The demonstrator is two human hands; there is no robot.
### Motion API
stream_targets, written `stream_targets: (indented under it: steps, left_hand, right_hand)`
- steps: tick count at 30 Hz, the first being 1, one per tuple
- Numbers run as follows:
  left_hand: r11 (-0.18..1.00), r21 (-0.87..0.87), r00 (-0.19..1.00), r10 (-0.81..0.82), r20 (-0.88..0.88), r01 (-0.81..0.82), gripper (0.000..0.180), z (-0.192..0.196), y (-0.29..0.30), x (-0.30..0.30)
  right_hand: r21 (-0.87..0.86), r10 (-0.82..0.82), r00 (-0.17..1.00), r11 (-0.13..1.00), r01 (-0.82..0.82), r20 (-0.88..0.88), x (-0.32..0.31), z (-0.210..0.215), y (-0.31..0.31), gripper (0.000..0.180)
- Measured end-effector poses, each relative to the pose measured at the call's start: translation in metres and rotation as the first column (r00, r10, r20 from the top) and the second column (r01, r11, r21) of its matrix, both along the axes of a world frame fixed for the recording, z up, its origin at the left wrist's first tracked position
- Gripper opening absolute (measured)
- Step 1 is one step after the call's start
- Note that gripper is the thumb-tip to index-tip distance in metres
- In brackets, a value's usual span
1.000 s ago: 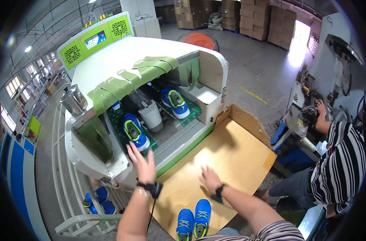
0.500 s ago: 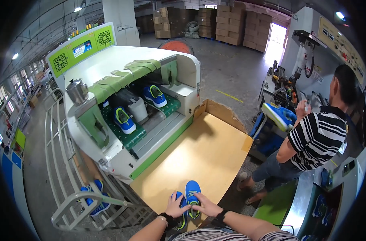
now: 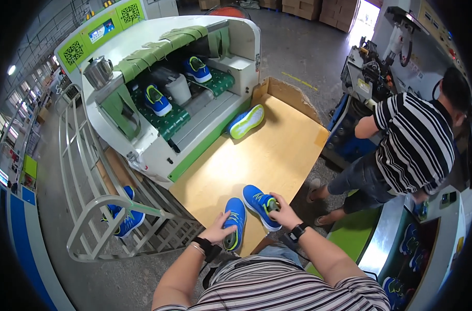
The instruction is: Inspecting sneakers and placing them onto a conveyor belt for heat treatment or drying.
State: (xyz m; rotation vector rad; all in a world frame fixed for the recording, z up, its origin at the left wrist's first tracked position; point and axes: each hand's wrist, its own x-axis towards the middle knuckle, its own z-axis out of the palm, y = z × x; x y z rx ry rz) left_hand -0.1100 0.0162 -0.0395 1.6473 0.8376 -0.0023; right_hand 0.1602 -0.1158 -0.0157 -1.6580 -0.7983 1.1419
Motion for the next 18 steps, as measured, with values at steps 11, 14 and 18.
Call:
stream_targets:
  steps: [11, 14, 18]
  left_hand:
    - [0.97, 0.192, 0.971, 0.18, -0.154, -0.149, 0.082, 0.016, 0.197, 0.158]
    - [0.922, 0.262, 0.915, 0.342, -0.214, -0.284, 0.085, 0.003, 0.269, 0.226]
    - [0.806, 0.185, 0.802, 0.586, -0.118, -0.562, 0.099, -0.011, 0.302, 0.291]
  right_hand:
    - [0.18, -0.235, 0.851, 0.969, 0.169, 0.469, 0.069, -0.016, 0.03, 0.074]
    - [0.065, -0.162, 0.881, 0.987, 0.149, 0.445, 0.077, -0.031, 0.031, 0.08]
    - [0.05, -0.118, 0.885, 0.993, 0.107, 0.451, 0.084, -0.038, 0.03, 0.082]
